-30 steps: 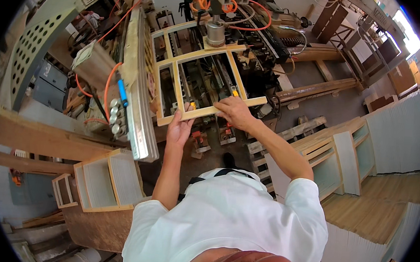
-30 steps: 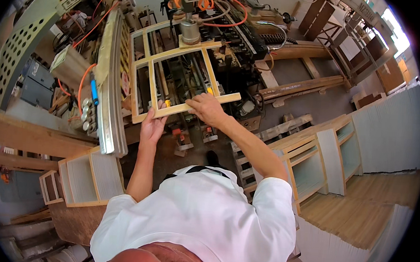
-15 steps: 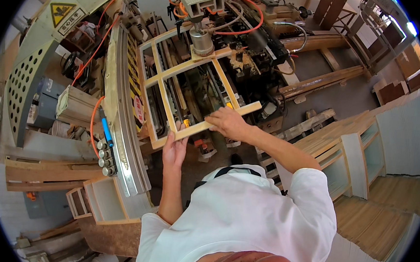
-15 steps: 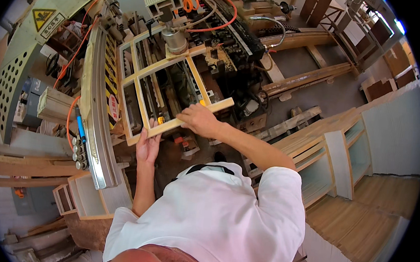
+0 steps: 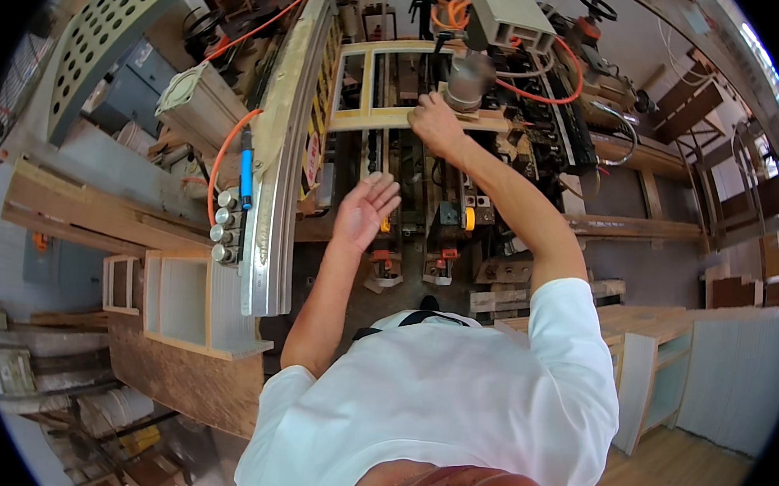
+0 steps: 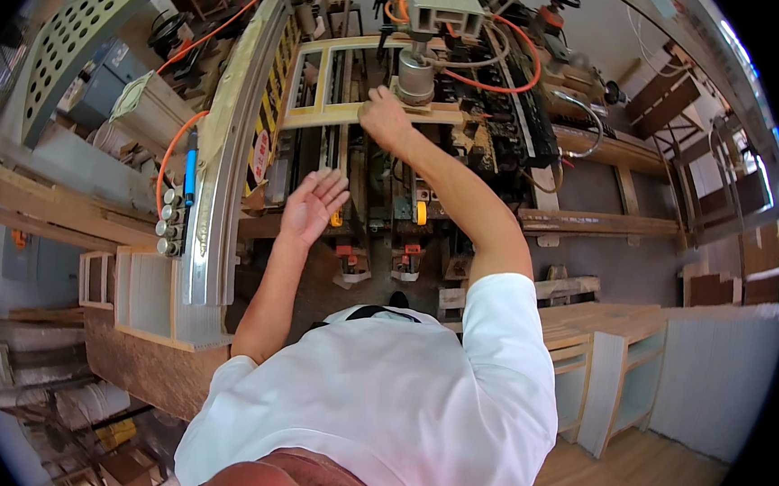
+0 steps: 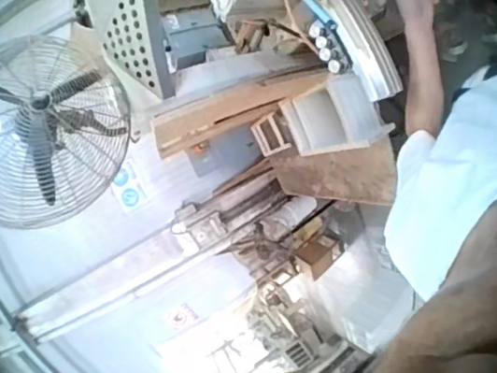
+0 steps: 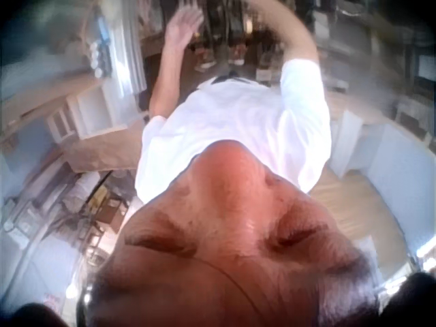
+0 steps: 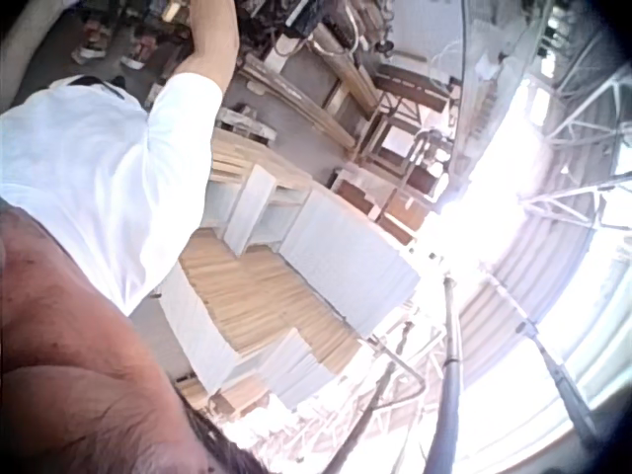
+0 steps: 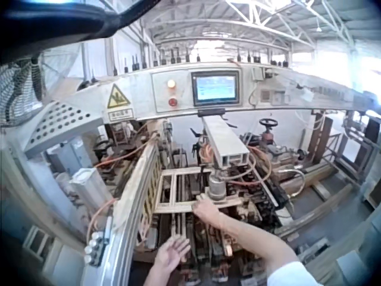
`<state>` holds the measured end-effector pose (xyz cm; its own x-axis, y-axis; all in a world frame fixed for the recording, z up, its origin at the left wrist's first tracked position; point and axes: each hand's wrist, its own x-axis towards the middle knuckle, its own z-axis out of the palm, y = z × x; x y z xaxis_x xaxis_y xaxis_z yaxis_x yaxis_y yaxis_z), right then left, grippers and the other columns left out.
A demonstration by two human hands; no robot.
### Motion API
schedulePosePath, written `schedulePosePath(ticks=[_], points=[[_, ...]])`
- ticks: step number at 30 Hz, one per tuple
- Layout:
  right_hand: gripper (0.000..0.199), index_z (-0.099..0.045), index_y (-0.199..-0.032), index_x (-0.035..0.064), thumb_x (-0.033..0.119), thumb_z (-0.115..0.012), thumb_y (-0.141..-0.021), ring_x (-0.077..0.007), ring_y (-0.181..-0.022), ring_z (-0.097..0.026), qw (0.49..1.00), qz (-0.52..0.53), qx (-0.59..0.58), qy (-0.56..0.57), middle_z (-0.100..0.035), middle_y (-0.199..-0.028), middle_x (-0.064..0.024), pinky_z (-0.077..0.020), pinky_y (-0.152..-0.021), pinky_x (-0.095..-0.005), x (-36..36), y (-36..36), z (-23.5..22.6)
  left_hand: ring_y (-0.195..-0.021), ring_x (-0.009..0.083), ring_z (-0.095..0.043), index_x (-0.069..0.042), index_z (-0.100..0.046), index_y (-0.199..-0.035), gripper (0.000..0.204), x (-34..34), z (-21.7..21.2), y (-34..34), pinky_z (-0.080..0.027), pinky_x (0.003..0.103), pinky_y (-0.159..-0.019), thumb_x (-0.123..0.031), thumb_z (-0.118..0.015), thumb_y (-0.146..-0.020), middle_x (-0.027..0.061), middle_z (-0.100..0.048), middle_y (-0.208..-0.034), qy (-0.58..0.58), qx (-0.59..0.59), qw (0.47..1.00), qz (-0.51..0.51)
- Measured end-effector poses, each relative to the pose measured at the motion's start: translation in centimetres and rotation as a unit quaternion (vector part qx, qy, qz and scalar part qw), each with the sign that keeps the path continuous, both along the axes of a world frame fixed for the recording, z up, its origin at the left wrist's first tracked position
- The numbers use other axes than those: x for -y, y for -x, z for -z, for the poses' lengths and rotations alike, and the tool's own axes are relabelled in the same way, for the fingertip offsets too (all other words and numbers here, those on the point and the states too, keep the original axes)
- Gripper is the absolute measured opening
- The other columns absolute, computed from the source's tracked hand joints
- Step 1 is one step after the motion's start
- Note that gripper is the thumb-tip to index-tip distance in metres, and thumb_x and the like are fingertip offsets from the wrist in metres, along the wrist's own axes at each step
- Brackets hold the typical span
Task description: The person assembles a wooden chair frame by hand in a workshop. They repeatedly pick up a rectangular wooden frame, align it with a jig on a workbench, and press the joints together to secure the structure.
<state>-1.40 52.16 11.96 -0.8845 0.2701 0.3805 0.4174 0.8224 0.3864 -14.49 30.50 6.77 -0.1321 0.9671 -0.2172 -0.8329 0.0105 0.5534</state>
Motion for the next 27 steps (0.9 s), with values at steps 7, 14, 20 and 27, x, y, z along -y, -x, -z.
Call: schedulePosePath(ticks=[7, 14, 20, 27], points=[[0.009, -0.068, -0.081, 0.0109, 0.013, -0.061, -0.075, -0.0237, -0.087, -0.060, 0.997, -0.006, 0.048, 0.058, -0.067, -0.081, -0.0062, -0.0403, -0.081, -0.0362, -4.5, 2.2, 0.4, -0.125, 0.0312, -0.049, 0.001, -0.047, -0.130, 0.048, -3.5, 1.4, -1.7, -0.039, 0.047, -0.106, -0.034, -0.051, -0.097, 0.0180, -0.053, -0.131, 0.017, -0.029, 0.999, 0.017], [0.015, -0.063, -0.090, 0.0088, 0.014, -0.058, -0.077, -0.0292, -0.081, -0.065, 0.984, -0.033, 0.005, 0.173, -0.068, -0.081, -0.0117, -0.0455, -0.075, -0.0421, -4.5, 3.0, 0.7, -0.140, 0.0354, -0.021, 0.006, -0.012, -0.145, 0.093, -15.9, 2.2, -0.5, -0.018, 0.050, -0.114, -0.061, -0.047, -0.090, 0.0221, -0.018, -0.152, 0.061, 0.052, 0.993, -0.089], [0.028, -0.060, -0.099, 0.0063, 0.013, -0.065, -0.073, -0.0313, -0.080, -0.064, 0.984, -0.041, 0.035, 0.168, -0.066, -0.082, -0.0133, -0.0440, -0.075, -0.0420, -5.6, 2.8, 0.9, -0.139, 0.0287, -0.025, -0.008, -0.023, -0.147, 0.078, -18.5, 2.3, -2.1, -0.022, 0.047, -0.113, -0.057, -0.047, -0.092, 0.0116, -0.026, -0.150, -0.045, 0.221, 0.960, -0.165], [0.025, -0.057, -0.097, 0.0025, 0.005, -0.061, -0.073, -0.0349, -0.082, -0.061, 0.980, -0.051, 0.040, 0.186, -0.064, -0.078, -0.0168, -0.0415, -0.076, -0.0436, -5.3, 3.2, 0.5, -0.112, 0.0307, -0.047, -0.005, -0.049, -0.110, 0.037, -10.2, 2.9, -6.1, -0.034, 0.046, -0.104, -0.038, -0.054, -0.094, 0.0089, -0.052, -0.108, 0.013, 0.215, 0.954, -0.209]])
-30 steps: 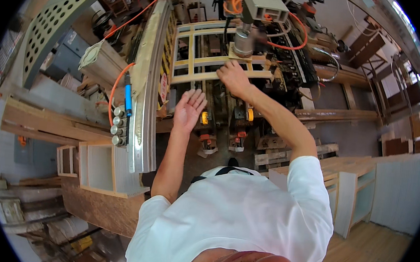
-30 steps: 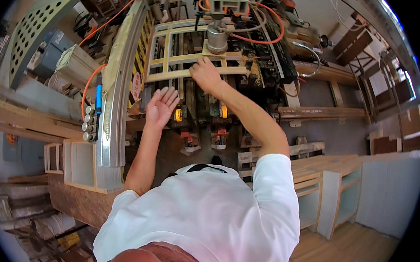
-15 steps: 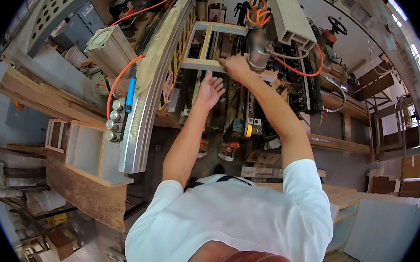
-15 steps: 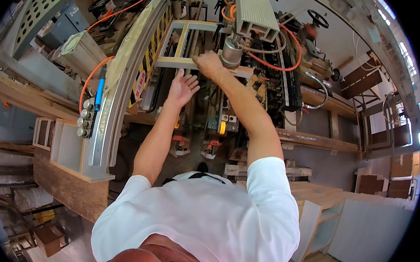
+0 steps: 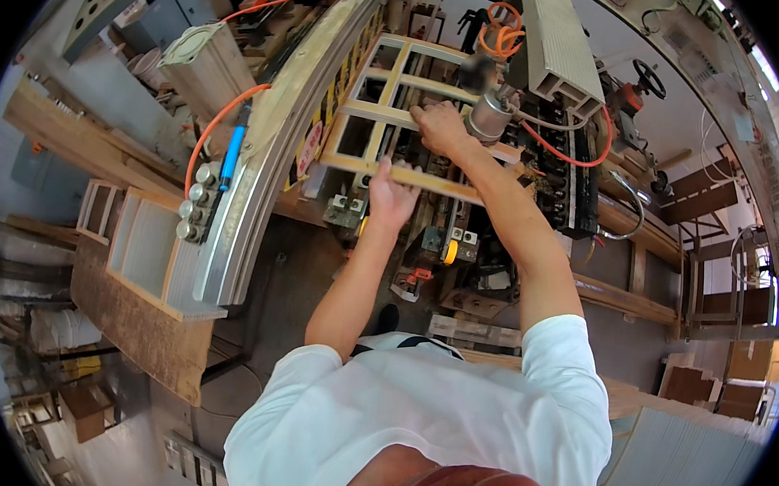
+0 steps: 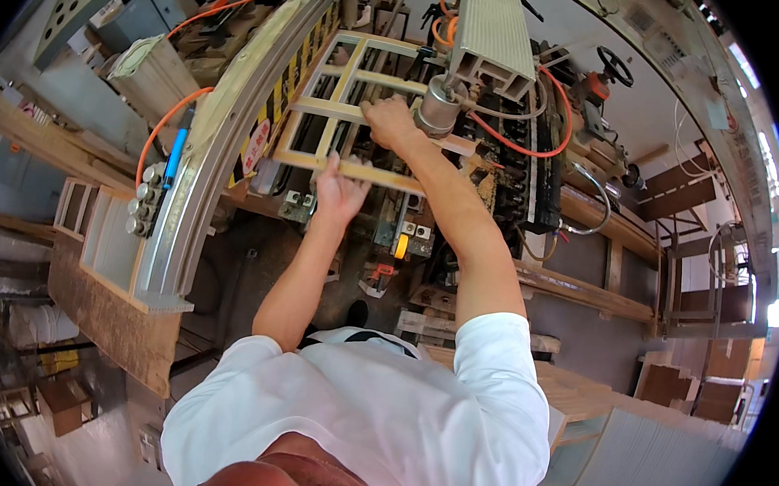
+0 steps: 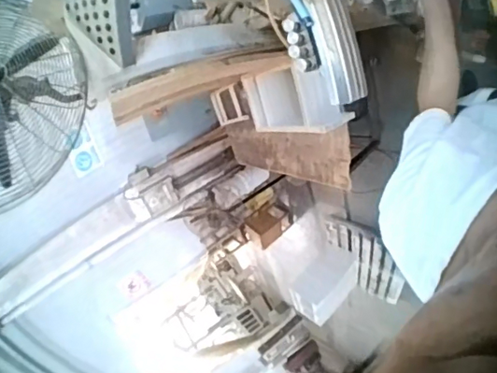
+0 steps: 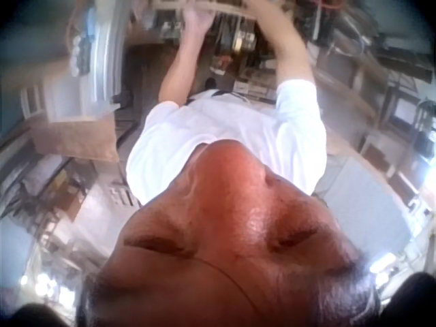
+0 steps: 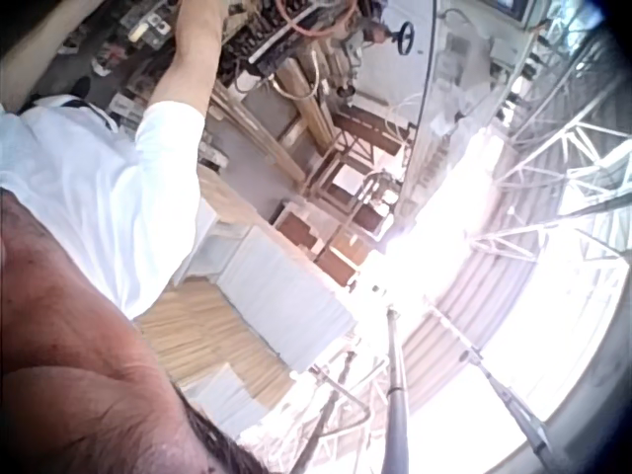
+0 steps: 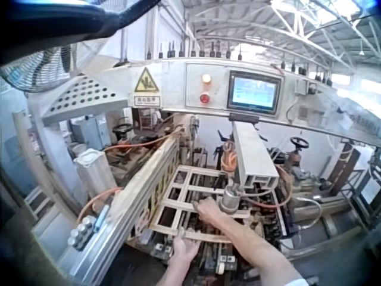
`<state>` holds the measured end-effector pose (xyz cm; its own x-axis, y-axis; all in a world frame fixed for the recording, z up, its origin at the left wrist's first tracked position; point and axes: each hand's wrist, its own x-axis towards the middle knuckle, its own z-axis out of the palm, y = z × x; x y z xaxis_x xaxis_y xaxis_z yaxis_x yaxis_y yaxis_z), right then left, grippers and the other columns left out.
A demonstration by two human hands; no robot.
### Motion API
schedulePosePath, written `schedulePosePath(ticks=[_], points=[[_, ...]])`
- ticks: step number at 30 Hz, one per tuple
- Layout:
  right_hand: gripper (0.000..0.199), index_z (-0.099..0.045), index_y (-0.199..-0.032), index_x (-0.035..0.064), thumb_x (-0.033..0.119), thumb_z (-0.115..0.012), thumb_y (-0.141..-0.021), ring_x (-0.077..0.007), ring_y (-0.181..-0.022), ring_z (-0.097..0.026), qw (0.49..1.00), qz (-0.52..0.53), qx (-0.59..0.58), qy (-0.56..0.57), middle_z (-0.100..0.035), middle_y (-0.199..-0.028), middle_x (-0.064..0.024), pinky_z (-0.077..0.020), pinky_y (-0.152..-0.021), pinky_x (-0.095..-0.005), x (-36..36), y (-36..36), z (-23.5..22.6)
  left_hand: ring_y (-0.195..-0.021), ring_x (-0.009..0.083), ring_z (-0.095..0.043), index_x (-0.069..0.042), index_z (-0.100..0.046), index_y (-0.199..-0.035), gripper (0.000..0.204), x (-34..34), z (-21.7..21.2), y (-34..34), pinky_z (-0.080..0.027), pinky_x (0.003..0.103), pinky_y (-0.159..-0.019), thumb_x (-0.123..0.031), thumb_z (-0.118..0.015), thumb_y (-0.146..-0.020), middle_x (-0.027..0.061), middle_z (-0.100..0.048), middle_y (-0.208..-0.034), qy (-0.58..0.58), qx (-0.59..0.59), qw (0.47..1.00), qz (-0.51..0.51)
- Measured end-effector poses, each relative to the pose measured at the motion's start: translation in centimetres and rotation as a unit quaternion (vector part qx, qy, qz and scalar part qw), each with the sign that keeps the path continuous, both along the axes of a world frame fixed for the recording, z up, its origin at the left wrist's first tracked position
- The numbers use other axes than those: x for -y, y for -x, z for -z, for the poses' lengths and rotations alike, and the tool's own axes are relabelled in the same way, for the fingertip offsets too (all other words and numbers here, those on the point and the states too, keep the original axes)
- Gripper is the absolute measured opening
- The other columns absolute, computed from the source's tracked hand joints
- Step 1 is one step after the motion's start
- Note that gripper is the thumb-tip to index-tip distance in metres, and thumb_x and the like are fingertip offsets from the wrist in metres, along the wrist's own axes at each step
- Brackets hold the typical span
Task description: The person assembles a wooden chair frame by hand in a workshop. They repeatedly pick up a rectangular wooden frame, align it with a jig on a workbench, and press the joints together to secure the structure.
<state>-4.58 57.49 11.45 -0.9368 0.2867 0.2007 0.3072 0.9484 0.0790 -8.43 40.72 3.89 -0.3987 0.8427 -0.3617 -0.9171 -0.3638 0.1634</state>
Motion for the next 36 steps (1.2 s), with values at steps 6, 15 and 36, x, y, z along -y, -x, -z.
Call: schedulePosePath(ticks=[6, 15, 36], points=[[0.026, -0.058, -0.099, 0.0036, 0.007, -0.062, -0.074, -0.0326, -0.087, -0.064, 0.999, 0.011, 0.045, 0.000, -0.067, -0.089, -0.0163, -0.0417, -0.080, -0.0433, -0.2, 0.3, 0.5, -0.107, 0.0276, -0.051, -0.004, -0.056, -0.108, 0.033, 11.9, -1.1, -4.5, -0.040, 0.042, -0.101, -0.030, -0.063, -0.090, 0.0073, -0.055, -0.101, 0.028, -0.019, 0.998, 0.048], [0.024, -0.058, -0.100, 0.0042, 0.004, -0.061, -0.076, -0.0351, -0.089, -0.063, 0.989, 0.065, 0.132, -0.004, -0.067, -0.090, -0.0156, -0.0433, -0.082, -0.0452, 0.6, 2.0, 0.1, -0.098, 0.0245, -0.053, -0.007, -0.053, -0.105, 0.023, 31.7, -0.5, -9.0, -0.035, 0.043, -0.106, -0.023, -0.061, -0.091, 0.0058, -0.056, -0.087, 0.031, 0.038, 0.993, 0.111], [0.029, -0.058, -0.108, 0.0046, 0.001, -0.053, -0.080, -0.0388, -0.089, -0.062, 0.989, 0.062, 0.096, 0.097, -0.065, -0.093, -0.0191, -0.0486, -0.073, -0.0484, 0.0, 4.4, 1.2, -0.088, 0.0242, -0.058, -0.006, -0.057, -0.091, 0.006, 42.1, 14.6, -7.9, -0.048, 0.046, -0.089, -0.012, -0.060, -0.091, 0.0046, -0.056, -0.083, 0.355, 0.013, 0.931, -0.084]])
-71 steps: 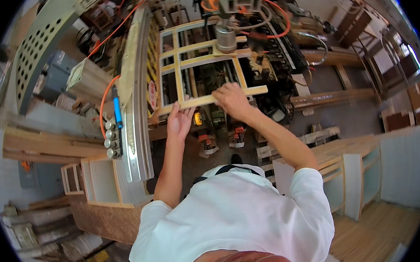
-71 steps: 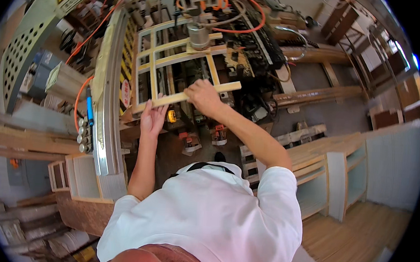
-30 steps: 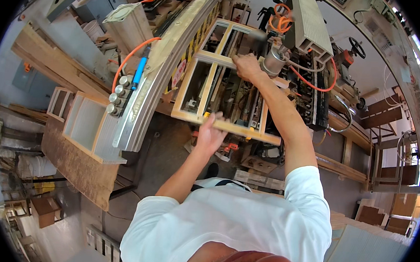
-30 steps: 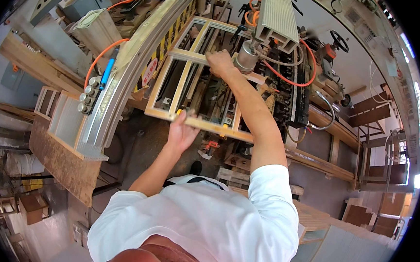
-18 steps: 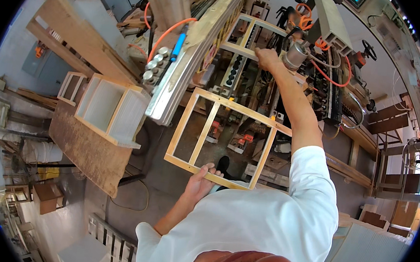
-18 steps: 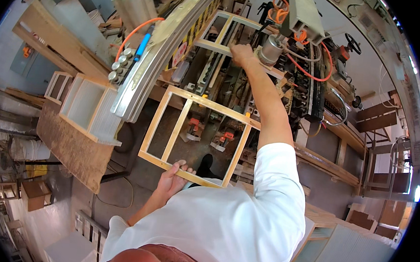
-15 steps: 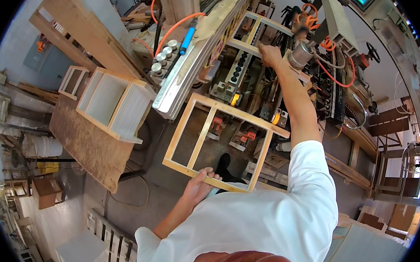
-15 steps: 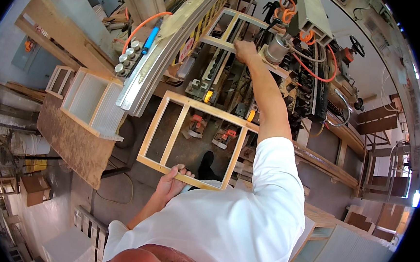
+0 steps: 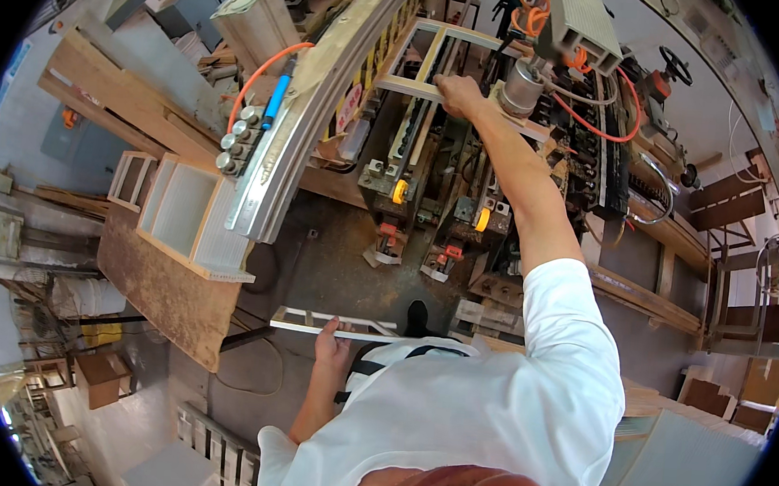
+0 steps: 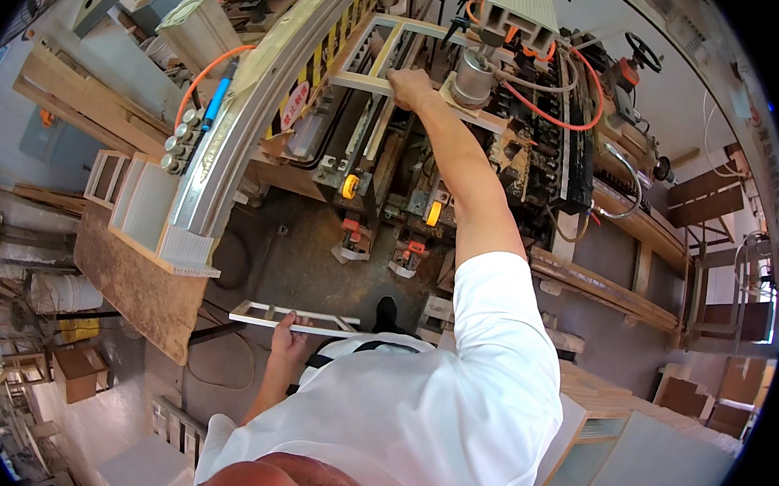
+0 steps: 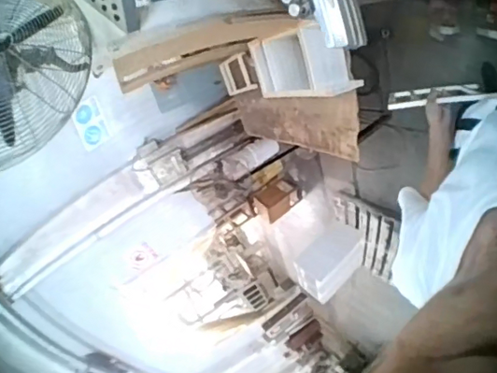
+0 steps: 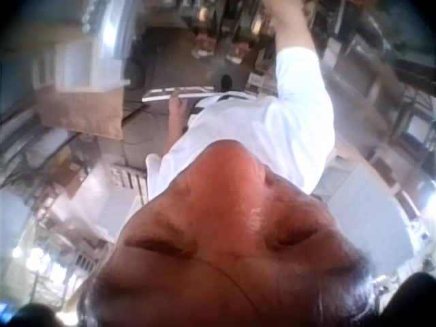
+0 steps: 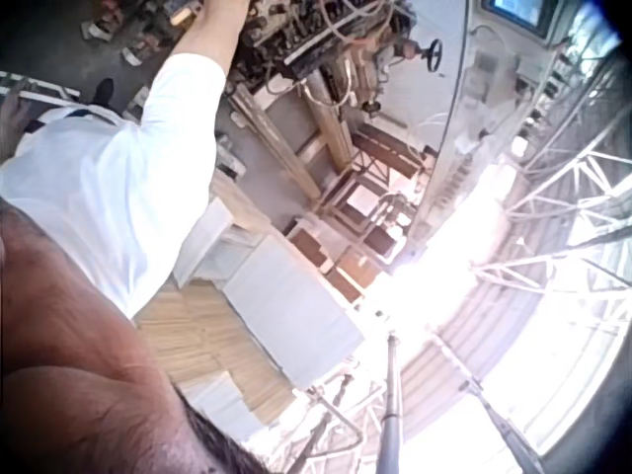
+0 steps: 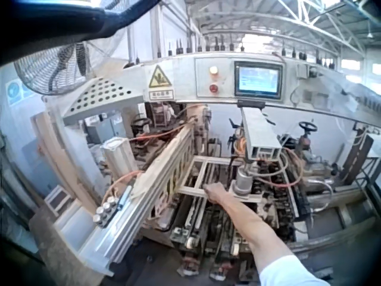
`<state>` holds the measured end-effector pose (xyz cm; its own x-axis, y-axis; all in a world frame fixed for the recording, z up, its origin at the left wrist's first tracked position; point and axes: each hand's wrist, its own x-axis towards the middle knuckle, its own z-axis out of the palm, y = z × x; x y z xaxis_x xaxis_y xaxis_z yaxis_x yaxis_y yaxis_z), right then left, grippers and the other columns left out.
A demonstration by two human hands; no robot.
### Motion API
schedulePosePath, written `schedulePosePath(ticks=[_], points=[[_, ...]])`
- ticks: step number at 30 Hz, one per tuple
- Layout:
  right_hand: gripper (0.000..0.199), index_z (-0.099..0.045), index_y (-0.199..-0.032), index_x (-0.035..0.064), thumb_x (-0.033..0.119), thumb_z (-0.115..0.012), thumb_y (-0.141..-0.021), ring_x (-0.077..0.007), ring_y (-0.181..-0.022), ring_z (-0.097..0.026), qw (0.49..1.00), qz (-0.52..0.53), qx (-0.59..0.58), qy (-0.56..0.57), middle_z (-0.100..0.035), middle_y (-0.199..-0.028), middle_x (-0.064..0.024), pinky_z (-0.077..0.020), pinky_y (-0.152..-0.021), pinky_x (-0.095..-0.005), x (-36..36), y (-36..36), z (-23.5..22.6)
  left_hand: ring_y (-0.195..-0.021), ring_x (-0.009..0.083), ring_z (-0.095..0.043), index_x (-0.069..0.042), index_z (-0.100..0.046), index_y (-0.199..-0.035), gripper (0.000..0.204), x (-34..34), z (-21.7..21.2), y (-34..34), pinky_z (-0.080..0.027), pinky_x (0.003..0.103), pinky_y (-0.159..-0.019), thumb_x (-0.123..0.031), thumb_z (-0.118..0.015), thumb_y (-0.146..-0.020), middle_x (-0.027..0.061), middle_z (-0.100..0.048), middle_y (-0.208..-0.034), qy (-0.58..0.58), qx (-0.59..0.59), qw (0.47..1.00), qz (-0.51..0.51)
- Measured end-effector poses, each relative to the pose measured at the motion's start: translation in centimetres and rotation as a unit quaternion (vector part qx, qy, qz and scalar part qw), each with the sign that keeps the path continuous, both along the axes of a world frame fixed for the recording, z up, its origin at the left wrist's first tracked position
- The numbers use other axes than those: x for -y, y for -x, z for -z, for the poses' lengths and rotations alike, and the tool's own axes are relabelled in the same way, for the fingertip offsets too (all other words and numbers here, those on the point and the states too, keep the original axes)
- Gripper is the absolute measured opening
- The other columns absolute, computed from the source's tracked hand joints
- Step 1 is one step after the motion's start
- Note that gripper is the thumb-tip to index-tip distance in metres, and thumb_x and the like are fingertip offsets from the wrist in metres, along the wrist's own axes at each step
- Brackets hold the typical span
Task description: The person assembles a wooden chair frame by hand in a workshop. They repeatedly pick up a rectangular wooden frame, align it with a jig on a workbench, and press the joints together to secure the structure.
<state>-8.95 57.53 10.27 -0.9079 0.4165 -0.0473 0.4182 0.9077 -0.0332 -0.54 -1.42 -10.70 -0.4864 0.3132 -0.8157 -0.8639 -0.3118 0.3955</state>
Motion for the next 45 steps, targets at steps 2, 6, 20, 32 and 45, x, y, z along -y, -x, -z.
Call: schedulePosePath(ticks=[2, 6, 20, 32, 45], points=[[0.027, -0.060, -0.104, 0.0043, 0.000, -0.055, -0.078, -0.0378, -0.088, -0.062, 1.000, -0.012, 0.009, -0.019, -0.066, -0.092, -0.0186, -0.0489, -0.073, -0.0478, -0.2, -0.3, -0.2, -0.091, 0.0229, -0.059, -0.007, -0.058, -0.093, 0.006, -0.8, -0.3, 0.7, -0.046, 0.045, -0.091, -0.012, -0.060, -0.091, 0.0022, -0.057, -0.085, 0.015, -0.012, 1.000, -0.011], [0.021, -0.063, -0.096, 0.0048, 0.001, -0.058, -0.076, -0.0358, -0.089, -0.063, 0.998, -0.025, 0.033, -0.040, -0.066, -0.092, -0.0172, -0.0505, -0.073, -0.0455, 0.3, -0.5, -1.2, -0.096, 0.0230, -0.061, -0.007, -0.059, -0.103, 0.015, -1.0, -0.8, 0.7, -0.047, 0.040, -0.089, -0.015, -0.062, -0.090, 0.0021, -0.060, -0.088, -0.007, -0.057, 0.998, -0.009], [0.022, -0.066, -0.094, 0.0024, 0.009, -0.067, -0.073, -0.0349, -0.094, -0.063, 0.997, 0.016, 0.069, -0.035, -0.066, -0.098, -0.0182, -0.0529, -0.077, -0.0437, -0.9, -0.2, -1.1, -0.113, 0.0280, -0.058, -0.003, -0.051, -0.122, 0.034, -3.9, -10.8, -1.3, -0.054, 0.048, -0.081, -0.011, -0.059, -0.091, 0.0103, -0.060, -0.113, 0.024, -0.151, 0.983, 0.105], [0.042, -0.059, -0.108, 0.0066, 0.023, -0.070, -0.071, -0.0380, -0.100, -0.062, 0.997, 0.061, -0.003, -0.046, -0.065, -0.105, -0.0191, -0.0501, -0.085, -0.0467, -1.8, 0.0, 1.3, -0.097, 0.0193, -0.065, 0.003, -0.050, -0.123, 0.037, 7.7, -21.3, 4.4, -0.051, 0.026, -0.070, -0.003, -0.060, -0.087, 0.0060, -0.059, -0.097, 0.116, -0.417, 0.896, 0.101], [0.036, -0.058, -0.118, -0.0043, 0.015, -0.065, -0.088, -0.0135, -0.085, -0.062, 0.791, 0.063, -0.494, 0.356, -0.068, -0.095, -0.0101, -0.0504, -0.078, -0.0288, 23.5, -2.6, 1.5, -0.118, 0.0311, -0.054, 0.006, -0.040, -0.128, 0.038, 19.8, -16.4, 35.0, -0.049, 0.047, -0.094, -0.017, -0.049, -0.099, 0.0156, -0.051, -0.128, -0.020, -0.367, 0.921, -0.127]])
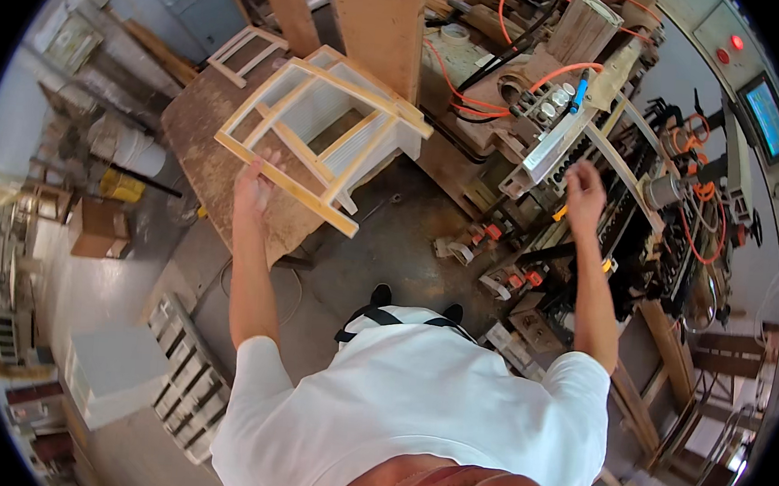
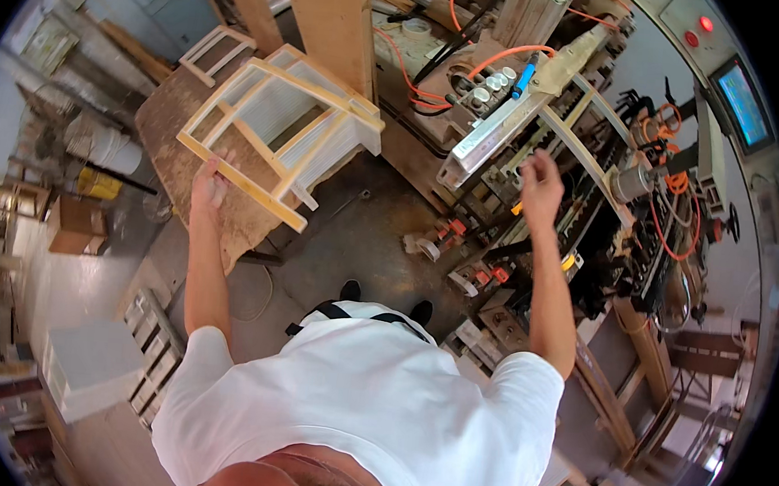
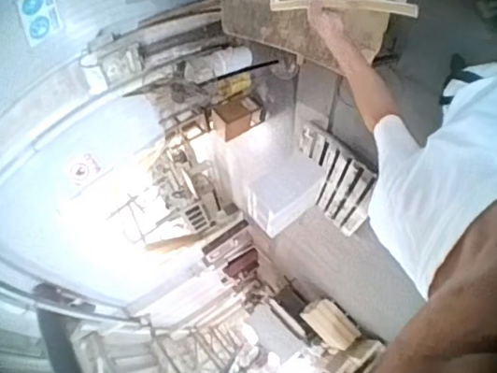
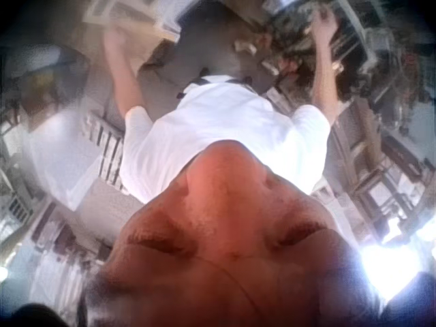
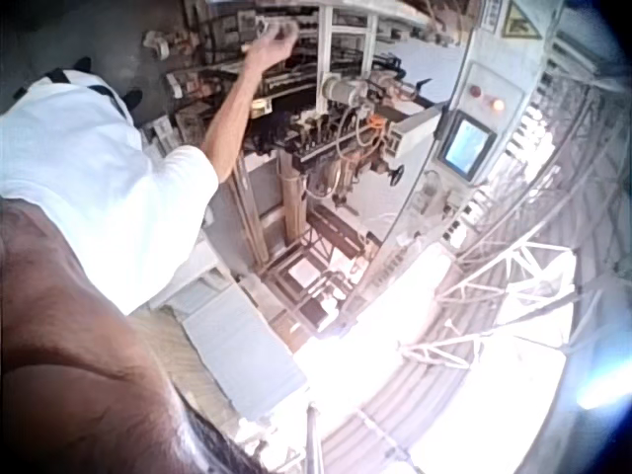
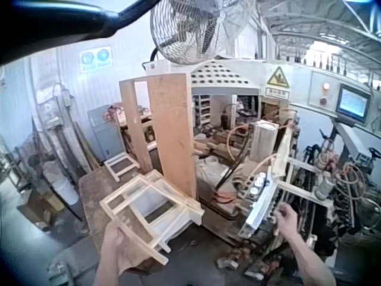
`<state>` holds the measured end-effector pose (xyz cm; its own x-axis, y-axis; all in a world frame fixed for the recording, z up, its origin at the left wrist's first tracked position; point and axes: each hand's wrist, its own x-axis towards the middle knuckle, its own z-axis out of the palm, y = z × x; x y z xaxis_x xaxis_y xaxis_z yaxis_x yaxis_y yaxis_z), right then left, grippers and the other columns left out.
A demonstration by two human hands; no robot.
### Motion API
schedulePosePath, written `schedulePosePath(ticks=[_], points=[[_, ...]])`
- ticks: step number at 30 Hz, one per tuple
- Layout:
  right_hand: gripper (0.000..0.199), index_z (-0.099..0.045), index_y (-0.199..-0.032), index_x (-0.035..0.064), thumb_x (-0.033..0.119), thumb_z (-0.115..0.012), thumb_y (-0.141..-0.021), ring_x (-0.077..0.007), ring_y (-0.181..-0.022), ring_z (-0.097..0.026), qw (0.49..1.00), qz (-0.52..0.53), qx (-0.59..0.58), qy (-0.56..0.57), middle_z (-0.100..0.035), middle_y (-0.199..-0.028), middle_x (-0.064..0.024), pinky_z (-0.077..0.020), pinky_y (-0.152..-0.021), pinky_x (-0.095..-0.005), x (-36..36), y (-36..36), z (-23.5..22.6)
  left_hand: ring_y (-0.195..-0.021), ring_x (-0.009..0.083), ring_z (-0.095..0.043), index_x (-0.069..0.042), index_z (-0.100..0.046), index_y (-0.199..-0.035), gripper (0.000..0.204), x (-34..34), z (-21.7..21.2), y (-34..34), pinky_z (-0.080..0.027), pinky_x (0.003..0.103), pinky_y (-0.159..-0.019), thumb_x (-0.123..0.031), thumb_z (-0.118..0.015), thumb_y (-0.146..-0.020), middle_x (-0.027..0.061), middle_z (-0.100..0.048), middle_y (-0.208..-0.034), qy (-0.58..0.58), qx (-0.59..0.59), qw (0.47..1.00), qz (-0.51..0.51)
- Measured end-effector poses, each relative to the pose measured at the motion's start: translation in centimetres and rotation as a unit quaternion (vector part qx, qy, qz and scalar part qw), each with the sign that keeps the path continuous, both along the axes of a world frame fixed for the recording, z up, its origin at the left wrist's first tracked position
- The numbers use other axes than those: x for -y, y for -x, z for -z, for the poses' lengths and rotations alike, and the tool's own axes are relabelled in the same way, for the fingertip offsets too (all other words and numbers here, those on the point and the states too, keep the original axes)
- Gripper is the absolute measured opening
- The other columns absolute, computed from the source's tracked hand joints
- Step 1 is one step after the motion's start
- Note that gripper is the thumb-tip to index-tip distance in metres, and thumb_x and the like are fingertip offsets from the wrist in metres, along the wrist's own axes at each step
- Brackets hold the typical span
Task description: The person assembles a wooden chair frame by hand in a workshop. They repeatedly pick up a rectangular wooden frame, align it with a jig on a workbench, and press the joints together to secure the structure.
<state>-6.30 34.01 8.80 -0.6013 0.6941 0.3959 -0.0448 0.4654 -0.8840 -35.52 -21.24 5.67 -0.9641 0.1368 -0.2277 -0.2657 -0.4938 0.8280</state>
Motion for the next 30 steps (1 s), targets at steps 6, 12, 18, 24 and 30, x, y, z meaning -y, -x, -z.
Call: schedulePosePath(ticks=[6, 12, 18, 24, 30], points=[[0.033, -0.059, -0.116, -0.0039, 0.010, -0.065, -0.086, -0.0111, -0.080, -0.060, 0.980, 0.048, 0.156, 0.111, -0.066, -0.089, -0.0063, -0.0486, -0.072, -0.0266, 11.3, -7.0, 8.9, -0.094, 0.0282, -0.066, 0.005, -0.061, -0.097, 0.044, -3.3, 0.9, 11.4, -0.053, 0.040, -0.082, -0.036, -0.049, -0.097, 0.0167, -0.067, -0.095, 0.340, 0.037, 0.937, 0.076], [0.033, -0.060, -0.114, -0.0044, 0.011, -0.062, -0.086, -0.0133, -0.079, -0.063, 0.938, 0.178, 0.270, 0.128, -0.069, -0.087, -0.0090, -0.0497, -0.072, -0.0276, 19.4, -17.5, 14.3, -0.088, 0.0337, -0.066, 0.004, -0.069, -0.088, 0.057, -6.8, -5.3, 8.1, -0.051, 0.042, -0.078, -0.052, -0.053, -0.089, 0.0221, -0.068, -0.086, 0.780, -0.274, 0.543, 0.145], [0.035, -0.060, -0.114, -0.0048, 0.013, -0.063, -0.084, -0.0150, -0.077, -0.064, 0.915, 0.246, 0.306, 0.096, -0.069, -0.085, -0.0106, -0.0502, -0.071, -0.0291, 23.2, -22.4, 16.9, -0.093, 0.0397, -0.063, -0.001, -0.068, -0.093, 0.046, -11.3, -0.6, 3.7, -0.050, 0.047, -0.081, -0.045, -0.064, -0.081, 0.0224, -0.067, -0.095, 0.717, -0.395, 0.508, 0.267], [0.034, -0.063, -0.111, -0.0018, 0.015, -0.064, -0.082, -0.0259, -0.085, -0.067, 0.901, 0.284, 0.293, 0.146, -0.068, -0.089, -0.0177, -0.0503, -0.076, -0.0336, 25.8, -26.3, 14.1, -0.095, 0.0396, -0.062, -0.001, -0.066, -0.093, 0.041, -12.5, 0.7, 4.0, -0.049, 0.048, -0.082, -0.040, -0.065, -0.081, 0.0209, -0.066, -0.100, 0.723, -0.335, 0.535, 0.280], [0.032, -0.061, -0.110, 0.0003, 0.011, -0.067, -0.081, -0.0289, -0.082, -0.065, 0.902, 0.316, 0.294, -0.011, -0.067, -0.090, -0.0159, -0.0511, -0.073, -0.0358, 28.8, -31.1, 5.2, -0.110, 0.0430, -0.055, 0.008, -0.056, -0.117, 0.052, -12.2, 0.3, 0.4, -0.042, 0.048, -0.096, -0.031, -0.065, -0.084, 0.0288, -0.059, -0.116, 0.701, -0.437, 0.542, 0.155]])
